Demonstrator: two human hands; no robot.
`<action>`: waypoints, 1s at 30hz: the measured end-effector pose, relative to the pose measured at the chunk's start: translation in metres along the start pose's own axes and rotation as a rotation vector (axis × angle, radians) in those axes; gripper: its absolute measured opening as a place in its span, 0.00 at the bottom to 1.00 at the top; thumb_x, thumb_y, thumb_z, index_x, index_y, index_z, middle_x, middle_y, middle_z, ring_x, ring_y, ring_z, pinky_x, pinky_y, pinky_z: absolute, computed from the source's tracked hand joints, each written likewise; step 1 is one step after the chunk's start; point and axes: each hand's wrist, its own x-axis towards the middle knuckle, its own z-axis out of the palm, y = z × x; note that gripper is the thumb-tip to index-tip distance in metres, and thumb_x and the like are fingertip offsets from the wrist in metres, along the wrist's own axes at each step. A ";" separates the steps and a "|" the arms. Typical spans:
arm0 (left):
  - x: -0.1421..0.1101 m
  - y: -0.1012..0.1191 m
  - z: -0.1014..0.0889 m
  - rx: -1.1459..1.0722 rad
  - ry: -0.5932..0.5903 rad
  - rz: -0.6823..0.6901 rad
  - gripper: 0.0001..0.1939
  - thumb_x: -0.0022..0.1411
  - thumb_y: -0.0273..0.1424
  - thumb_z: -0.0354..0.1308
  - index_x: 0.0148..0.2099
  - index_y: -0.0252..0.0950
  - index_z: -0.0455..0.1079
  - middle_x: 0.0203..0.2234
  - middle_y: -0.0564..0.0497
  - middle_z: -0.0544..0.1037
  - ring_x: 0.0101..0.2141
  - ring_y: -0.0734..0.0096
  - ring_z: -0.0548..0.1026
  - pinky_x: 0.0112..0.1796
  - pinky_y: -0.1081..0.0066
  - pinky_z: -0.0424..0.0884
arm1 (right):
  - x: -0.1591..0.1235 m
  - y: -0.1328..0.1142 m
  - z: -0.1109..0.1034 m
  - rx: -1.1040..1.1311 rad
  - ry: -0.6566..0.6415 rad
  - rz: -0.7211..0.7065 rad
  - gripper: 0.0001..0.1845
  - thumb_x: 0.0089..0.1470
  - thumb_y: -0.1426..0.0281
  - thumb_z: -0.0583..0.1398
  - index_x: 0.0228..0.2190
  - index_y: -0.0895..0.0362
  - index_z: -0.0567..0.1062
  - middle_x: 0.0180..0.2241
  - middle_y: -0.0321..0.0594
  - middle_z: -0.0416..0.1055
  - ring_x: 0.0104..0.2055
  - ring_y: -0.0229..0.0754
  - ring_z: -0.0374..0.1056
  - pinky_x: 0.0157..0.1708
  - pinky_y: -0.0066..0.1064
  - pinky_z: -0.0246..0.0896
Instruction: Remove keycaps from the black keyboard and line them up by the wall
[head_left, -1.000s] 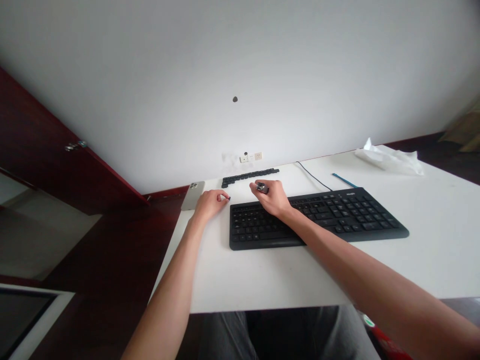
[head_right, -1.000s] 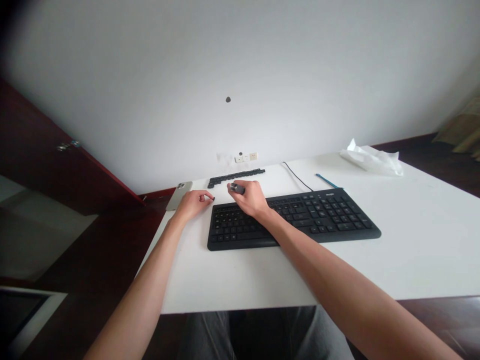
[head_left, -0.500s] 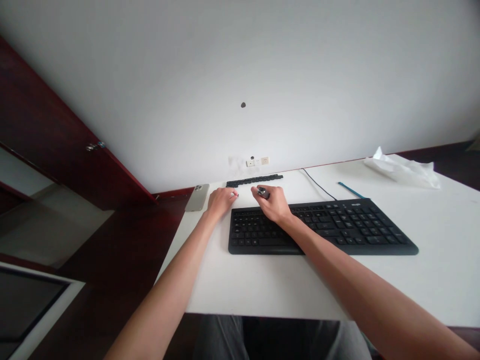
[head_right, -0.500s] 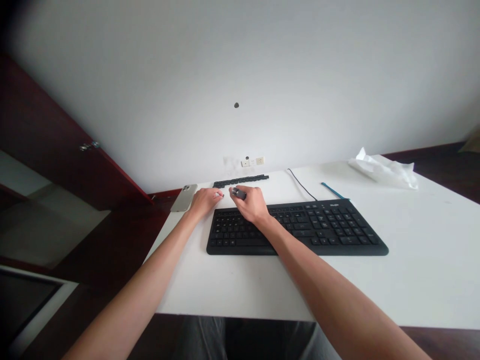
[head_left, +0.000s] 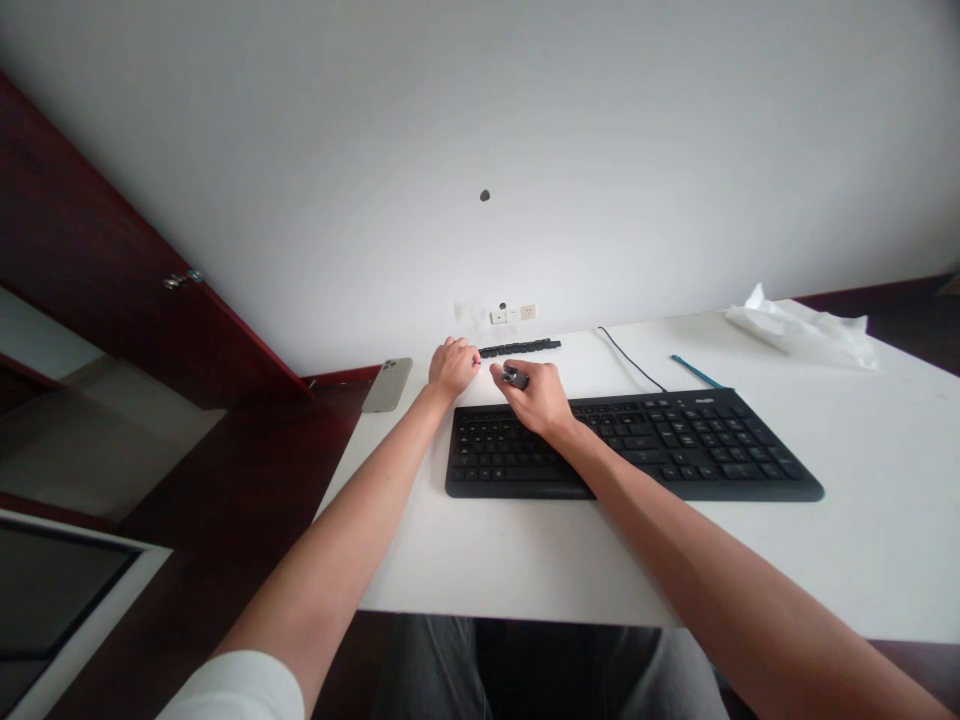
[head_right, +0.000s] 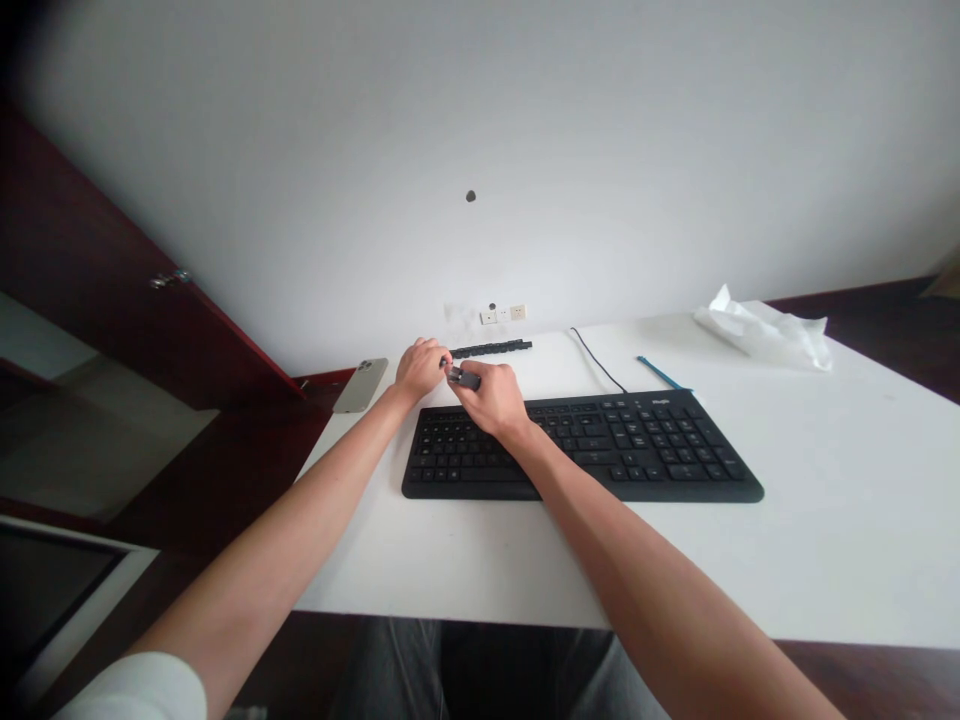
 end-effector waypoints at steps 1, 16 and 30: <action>0.000 0.000 0.001 0.008 0.003 -0.004 0.10 0.66 0.28 0.55 0.39 0.39 0.79 0.42 0.43 0.78 0.48 0.53 0.70 0.47 0.60 0.65 | 0.000 0.000 0.000 -0.001 -0.002 0.002 0.28 0.65 0.53 0.55 0.19 0.55 0.59 0.19 0.31 0.51 0.30 0.40 0.38 0.28 0.32 0.44; -0.009 0.004 -0.002 0.060 0.057 -0.089 0.07 0.67 0.28 0.57 0.45 0.40 0.75 0.44 0.43 0.77 0.49 0.52 0.71 0.48 0.60 0.65 | 0.000 0.002 0.000 0.012 0.006 0.002 0.27 0.65 0.55 0.56 0.19 0.56 0.58 0.20 0.31 0.49 0.28 0.38 0.40 0.28 0.32 0.43; -0.083 0.044 -0.034 -0.454 0.133 -0.076 0.08 0.63 0.29 0.58 0.39 0.40 0.80 0.17 0.58 0.68 0.22 0.71 0.66 0.30 0.70 0.59 | 0.008 0.004 0.008 0.563 0.199 0.401 0.30 0.61 0.50 0.61 0.18 0.52 0.56 0.16 0.30 0.50 0.19 0.34 0.47 0.19 0.31 0.45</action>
